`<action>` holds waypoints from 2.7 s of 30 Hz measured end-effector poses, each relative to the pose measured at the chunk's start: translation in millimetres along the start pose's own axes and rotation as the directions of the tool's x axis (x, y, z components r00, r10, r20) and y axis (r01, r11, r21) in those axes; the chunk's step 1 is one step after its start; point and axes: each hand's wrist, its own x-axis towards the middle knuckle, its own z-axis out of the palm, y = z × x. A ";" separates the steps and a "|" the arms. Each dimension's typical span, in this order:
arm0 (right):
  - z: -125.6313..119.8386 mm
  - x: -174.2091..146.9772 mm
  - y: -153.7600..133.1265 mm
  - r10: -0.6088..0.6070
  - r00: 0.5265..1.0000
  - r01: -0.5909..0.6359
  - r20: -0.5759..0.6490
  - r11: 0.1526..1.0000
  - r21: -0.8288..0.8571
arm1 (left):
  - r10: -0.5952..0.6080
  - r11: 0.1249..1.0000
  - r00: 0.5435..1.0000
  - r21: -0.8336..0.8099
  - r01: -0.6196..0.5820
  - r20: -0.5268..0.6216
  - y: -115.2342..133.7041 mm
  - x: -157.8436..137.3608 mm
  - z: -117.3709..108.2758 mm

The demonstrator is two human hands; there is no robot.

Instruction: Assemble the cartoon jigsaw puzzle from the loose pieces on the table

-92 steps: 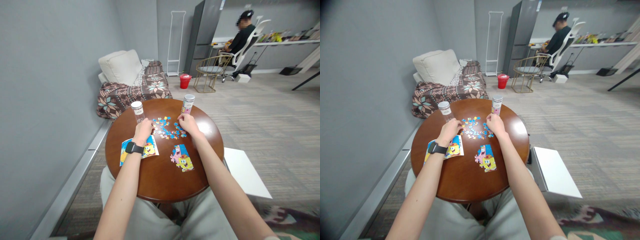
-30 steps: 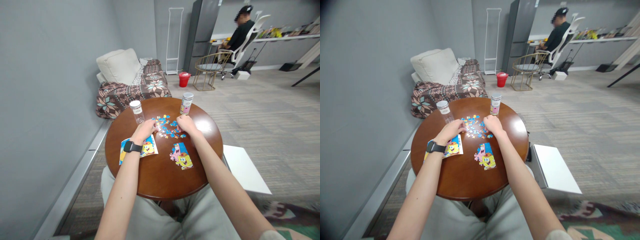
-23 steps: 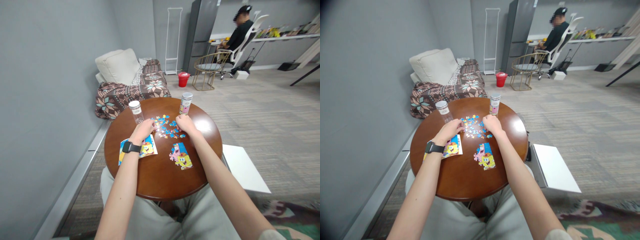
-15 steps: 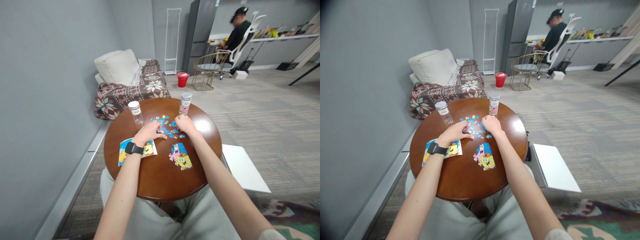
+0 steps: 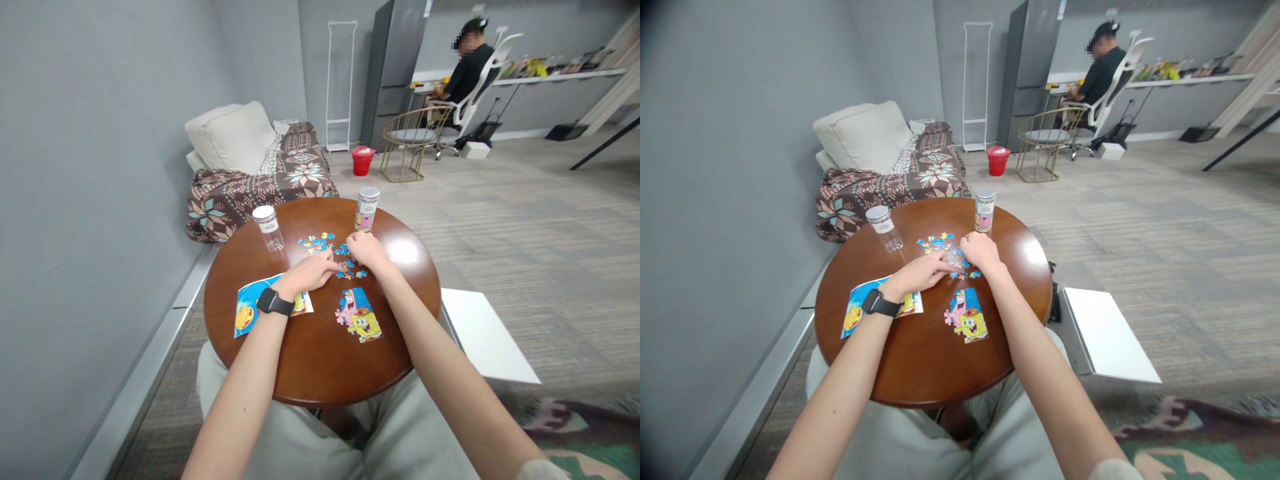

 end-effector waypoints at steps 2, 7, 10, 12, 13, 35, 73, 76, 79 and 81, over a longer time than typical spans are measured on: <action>-0.5 -0.6 -0.2 -0.003 1.000 0.003 -0.004 1.000 0.002 | 0.043 0.999 0.999 -0.013 -0.043 0.008 5.0 3.4 4.1; -0.6 -0.8 0.1 0.003 1.000 -0.003 -0.001 1.000 0.007 | 0.061 0.997 0.998 -0.040 -0.062 -0.004 16.6 10.0 11.0; -0.1 0.2 0.5 0.005 1.000 -0.005 -0.001 1.000 0.002 | 0.054 0.998 0.999 -0.034 -0.054 -0.005 22.6 12.1 12.4; 0.6 1.4 1.2 0.005 1.000 -0.005 -0.001 1.000 -0.003 | 0.044 0.999 0.999 -0.021 -0.044 -0.016 24.1 12.2 12.5; 1.1 2.2 1.8 0.005 1.000 -0.005 -0.001 1.000 -0.003 | 0.035 0.999 0.999 -0.011 -0.035 -0.024 23.8 11.8 12.0; 17.6 -0.8 -2.2 -0.398 0.849 0.272 0.349 0.894 0.357 | -0.409 0.912 0.912 -0.047 0.408 -0.033 -36.9 -22.3 -10.0; 25.3 8.6 0.9 -0.328 0.944 0.309 -0.034 0.842 0.443 | -0.469 0.881 0.881 0.041 0.471 -0.061 -34.8 -33.2 -20.3; 23.8 6.6 -1.3 -0.370 0.929 0.345 -0.011 0.854 0.389 | -0.452 0.892 0.891 0.012 0.453 -0.026 -34.6 -31.4 -17.8; 23.4 5.4 -2.5 -0.422 0.907 0.406 -0.016 0.861 0.308 | -0.455 0.890 0.890 0.018 0.455 -0.027 -35.6 -29.6 -15.9; 24.2 4.7 -2.6 -0.472 0.881 0.460 -0.019 0.847 0.266 | -0.475 0.879 0.879 0.021 0.476 -0.035 -36.1 -29.2 -16.0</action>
